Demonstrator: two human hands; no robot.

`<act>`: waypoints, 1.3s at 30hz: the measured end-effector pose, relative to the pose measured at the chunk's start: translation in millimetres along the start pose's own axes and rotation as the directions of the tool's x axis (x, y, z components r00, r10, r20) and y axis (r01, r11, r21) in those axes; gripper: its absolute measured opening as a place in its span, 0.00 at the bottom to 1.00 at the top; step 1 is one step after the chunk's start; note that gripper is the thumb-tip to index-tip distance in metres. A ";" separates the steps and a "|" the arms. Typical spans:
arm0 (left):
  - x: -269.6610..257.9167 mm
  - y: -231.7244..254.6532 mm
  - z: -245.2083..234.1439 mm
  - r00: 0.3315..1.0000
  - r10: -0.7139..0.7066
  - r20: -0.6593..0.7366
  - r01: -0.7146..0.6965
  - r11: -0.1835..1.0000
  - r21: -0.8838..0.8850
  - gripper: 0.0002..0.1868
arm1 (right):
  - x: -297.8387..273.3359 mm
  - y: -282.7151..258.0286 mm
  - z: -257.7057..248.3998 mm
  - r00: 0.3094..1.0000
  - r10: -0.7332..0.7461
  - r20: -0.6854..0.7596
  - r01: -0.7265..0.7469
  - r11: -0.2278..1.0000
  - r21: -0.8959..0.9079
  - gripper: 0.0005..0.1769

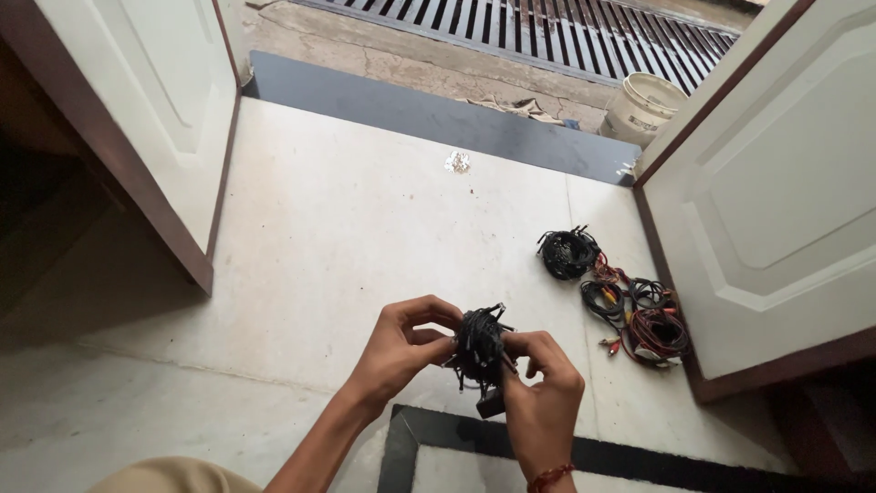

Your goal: The person untangles a black cable, wraps it around a small black rectangular object, and places it with other cables. They then retrieve a cardboard box from under a bed and place the wrapped cable inside.

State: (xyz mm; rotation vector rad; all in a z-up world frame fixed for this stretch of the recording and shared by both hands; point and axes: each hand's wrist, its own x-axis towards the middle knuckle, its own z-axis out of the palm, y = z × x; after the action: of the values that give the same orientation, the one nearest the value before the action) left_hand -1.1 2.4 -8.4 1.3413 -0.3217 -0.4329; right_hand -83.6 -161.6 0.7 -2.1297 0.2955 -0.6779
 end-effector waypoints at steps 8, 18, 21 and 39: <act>-1.8 19.9 13.1 0.965 0.218 -0.148 -0.122 0.867 0.484 0.18 | 18.2 20.4 -2.0 0.900 0.426 0.091 -0.432 0.848 0.306 0.11; -2.7 15.7 14.9 0.960 0.100 -0.261 -0.042 0.975 0.219 0.16 | 4.1 -17.2 10.2 0.959 0.073 0.273 -0.079 0.997 0.014 0.24; -2.9 10.1 13.6 0.933 0.176 -0.313 -0.114 0.972 0.206 0.10 | 6.1 -2.0 18.8 0.933 0.238 0.272 -0.252 0.968 0.018 0.15; 1.1 8.6 6.7 0.938 -0.034 -0.344 -0.079 0.948 -0.309 0.13 | -0.7 -0.4 35.6 0.941 -0.005 0.339 -0.008 0.999 0.036 0.36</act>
State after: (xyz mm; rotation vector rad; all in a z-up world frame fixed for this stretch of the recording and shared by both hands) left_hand -2.3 -2.5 1.3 1.0691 0.0283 -0.2100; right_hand -64.1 -137.3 -16.5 -2.1652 0.0942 -0.3013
